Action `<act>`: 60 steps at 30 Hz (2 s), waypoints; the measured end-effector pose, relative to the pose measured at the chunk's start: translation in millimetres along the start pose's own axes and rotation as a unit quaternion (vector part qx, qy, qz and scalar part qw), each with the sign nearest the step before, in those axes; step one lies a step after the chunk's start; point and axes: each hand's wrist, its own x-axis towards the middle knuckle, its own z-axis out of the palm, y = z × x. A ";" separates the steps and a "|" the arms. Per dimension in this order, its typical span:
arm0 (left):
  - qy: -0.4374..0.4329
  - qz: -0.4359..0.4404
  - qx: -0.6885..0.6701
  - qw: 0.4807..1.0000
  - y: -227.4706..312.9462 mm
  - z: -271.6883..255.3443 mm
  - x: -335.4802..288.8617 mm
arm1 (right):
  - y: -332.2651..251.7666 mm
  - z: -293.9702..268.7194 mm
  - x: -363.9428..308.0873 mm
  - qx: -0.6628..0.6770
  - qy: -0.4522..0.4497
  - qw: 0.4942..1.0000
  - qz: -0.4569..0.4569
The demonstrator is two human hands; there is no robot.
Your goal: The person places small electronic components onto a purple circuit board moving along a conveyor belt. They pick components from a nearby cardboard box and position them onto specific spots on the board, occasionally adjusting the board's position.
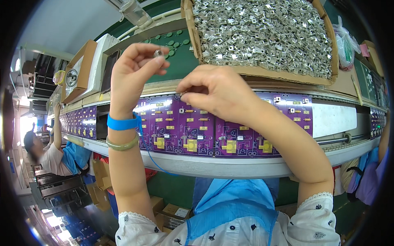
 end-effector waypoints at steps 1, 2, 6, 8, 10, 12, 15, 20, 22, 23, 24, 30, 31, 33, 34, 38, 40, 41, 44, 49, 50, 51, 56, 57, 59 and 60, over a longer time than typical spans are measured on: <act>0.003 -0.031 -0.012 0.999 -0.3 -8.9 -6.9 | 4.4 6.4 3.4 0.000 -0.027 1.000 0.007; 0.004 -0.036 -0.009 0.999 -1.5 -15.5 -14.3 | 7.0 12.9 6.1 0.001 -0.038 0.999 0.017; 0.003 -0.068 0.052 0.996 -9.4 -43.0 -42.3 | 15.8 33.8 20.4 -0.023 -0.074 0.997 0.014; 0.006 -0.101 0.106 0.989 -9.5 -51.8 -54.0 | 21.5 42.1 27.9 -0.070 -0.066 0.995 -0.021; -0.003 -0.105 0.116 0.988 -13.7 -58.7 -65.5 | 25.9 51.6 33.3 -0.105 -0.065 0.991 -0.045; -0.019 -0.083 0.149 0.985 -18.9 -64.1 -73.7 | 28.2 57.9 36.7 -0.137 -0.072 0.986 -0.063; -0.056 -0.056 0.266 0.961 -16.4 -65.4 -81.9 | 25.9 62.1 40.0 -0.180 -0.103 0.976 -0.069; -0.056 -0.058 0.321 0.943 -19.8 -60.9 -88.5 | 24.6 65.6 43.6 -0.249 -0.131 0.953 -0.110; -0.048 -0.059 0.324 0.943 -23.0 -60.1 -91.0 | 25.3 66.6 46.3 -0.258 -0.134 0.949 -0.123; -0.044 -0.060 0.325 0.943 -25.4 -60.3 -91.8 | 25.3 67.2 47.2 -0.262 -0.136 0.947 -0.130; -0.050 -0.049 0.333 0.940 -28.3 -62.1 -93.5 | 23.6 68.2 48.0 -0.271 -0.143 0.942 -0.137; -0.067 -0.006 0.349 0.935 -32.2 -63.2 -96.3 | 10.5 69.3 49.8 -0.317 -0.149 0.922 -0.165; -0.064 0.005 0.352 0.934 -31.9 -61.3 -95.2 | 9.2 70.3 49.0 -0.327 -0.148 0.919 -0.164; -0.065 0.024 0.362 0.929 -32.5 -61.8 -94.6 | 8.5 72.1 49.1 -0.335 -0.145 0.917 -0.163; -0.070 0.032 0.369 0.926 -33.3 -63.1 -94.8 | 8.6 73.1 50.0 -0.333 -0.143 0.918 -0.161; -0.085 0.034 0.397 0.913 -31.5 -64.4 -93.1 | 10.2 72.5 50.9 -0.329 -0.124 0.920 -0.172; -0.089 0.045 0.403 0.910 -31.1 -65.0 -92.3 | 9.4 73.0 50.9 -0.333 -0.124 0.920 -0.167; -0.092 0.050 0.406 0.908 -30.9 -65.2 -92.0 | 8.9 73.2 50.9 -0.334 -0.124 0.920 -0.164; -0.103 0.054 0.418 0.901 -31.5 -68.3 -92.5 | 6.4 75.8 49.3 -0.340 -0.166 0.920 -0.101; -0.106 0.038 0.408 0.906 -30.6 -63.6 -89.2 | 16.3 73.3 50.6 -0.271 -0.162 0.946 -0.078; -0.107 0.035 0.402 0.909 -31.1 -62.5 -88.2 | 17.6 72.0 49.4 -0.264 -0.152 0.949 -0.077; -0.107 0.029 0.401 0.909 -31.5 -62.8 -89.0 | 16.5 71.3 48.9 -0.267 -0.144 0.950 -0.073; -0.117 0.008 0.424 0.898 -28.5 -60.6 -86.8 | 0.0 50.2 35.7 -0.283 -0.076 0.953 -0.080; -0.110 0.018 0.421 0.900 -26.0 -59.9 -86.0 | -4.7 40.5 32.9 -0.276 -0.043 0.956 -0.087; -0.096 0.035 0.413 0.905 -21.1 -58.1 -84.7 | -13.1 18.3 25.8 -0.260 0.019 0.960 -0.102; -0.093 0.056 0.414 0.904 -19.0 -53.9 -79.4 | -11.9 3.1 23.6 -0.271 0.069 0.954 -0.106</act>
